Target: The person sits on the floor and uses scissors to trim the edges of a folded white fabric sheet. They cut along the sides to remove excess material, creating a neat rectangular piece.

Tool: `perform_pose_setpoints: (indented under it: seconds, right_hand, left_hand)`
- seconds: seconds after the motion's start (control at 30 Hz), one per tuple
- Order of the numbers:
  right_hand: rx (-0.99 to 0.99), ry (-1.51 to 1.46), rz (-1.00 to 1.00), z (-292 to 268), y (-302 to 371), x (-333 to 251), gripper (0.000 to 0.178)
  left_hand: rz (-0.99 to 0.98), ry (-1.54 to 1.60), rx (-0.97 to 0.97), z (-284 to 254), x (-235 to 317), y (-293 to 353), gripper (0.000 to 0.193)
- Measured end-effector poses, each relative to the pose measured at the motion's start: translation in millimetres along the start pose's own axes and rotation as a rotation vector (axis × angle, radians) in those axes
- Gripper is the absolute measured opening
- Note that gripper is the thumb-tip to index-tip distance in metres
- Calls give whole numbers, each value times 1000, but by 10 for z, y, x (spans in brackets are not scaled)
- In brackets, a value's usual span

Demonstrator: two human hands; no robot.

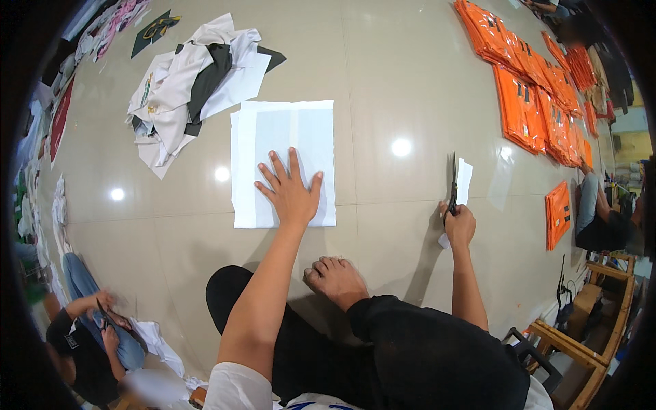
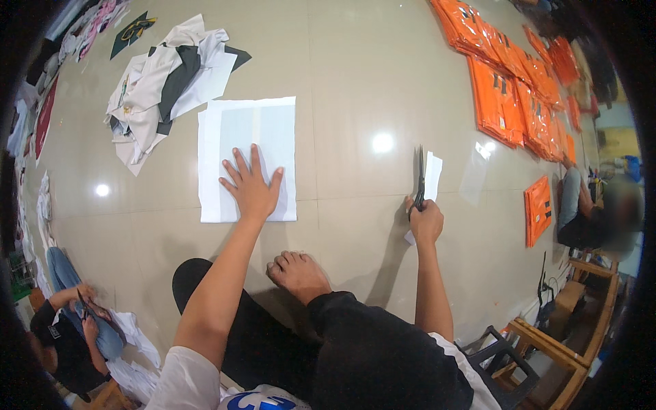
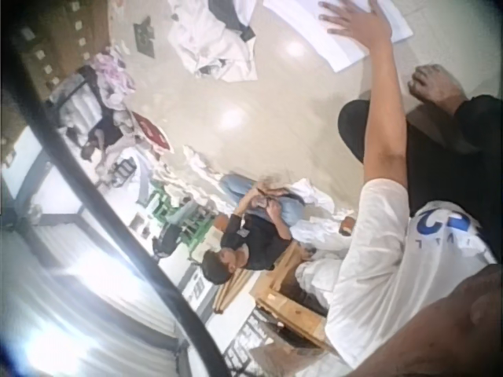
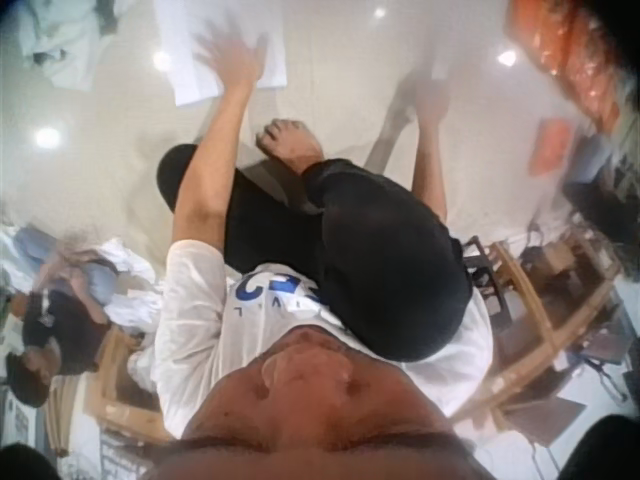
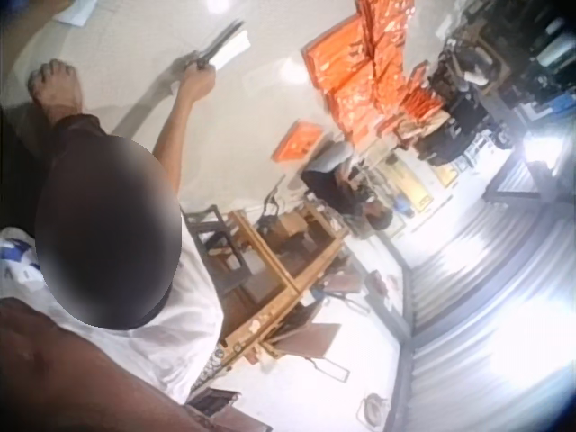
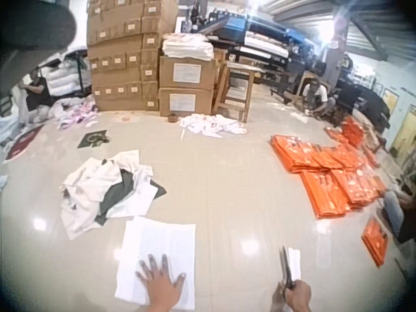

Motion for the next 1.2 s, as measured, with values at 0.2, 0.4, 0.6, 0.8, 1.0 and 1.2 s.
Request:
perform_pose_setpoints:
  seconds: [0.2,0.4,0.6,0.8,1.0,1.2]
  right_hand:
    - [23,-52,-10,-29,118,98,55]
    - [-6,-159,-52,-68,271,75,50]
    - [-281,-507,-70,144,782,-76,34]
    - [-572,-707,-34,233,1334,-87,25]
    - [-802,-773,30,353,1701,266,32]
    - [-926,-806,66,128,1841,44,39]
  left_hand:
    - [562,-26,-301,-193,-252,0,87]
    - [823,-90,-538,-629,-381,-226,81]
    - [551,15,-213,-187,-179,22,79]
    - [536,-27,-156,-52,-19,62,78]
    - [678,1,-190,39,252,-200,77]
    - [619,236,8,-84,375,-149,62]
Point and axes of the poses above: each hand's wrist, its own y-axis away from the middle knuckle, its own z-axis out of the palm, x = y × z, the point moved 2 cm from there along -y, towards the middle knuckle, and after that the axes turned 7 degrees about y, right-handed, at the moved point
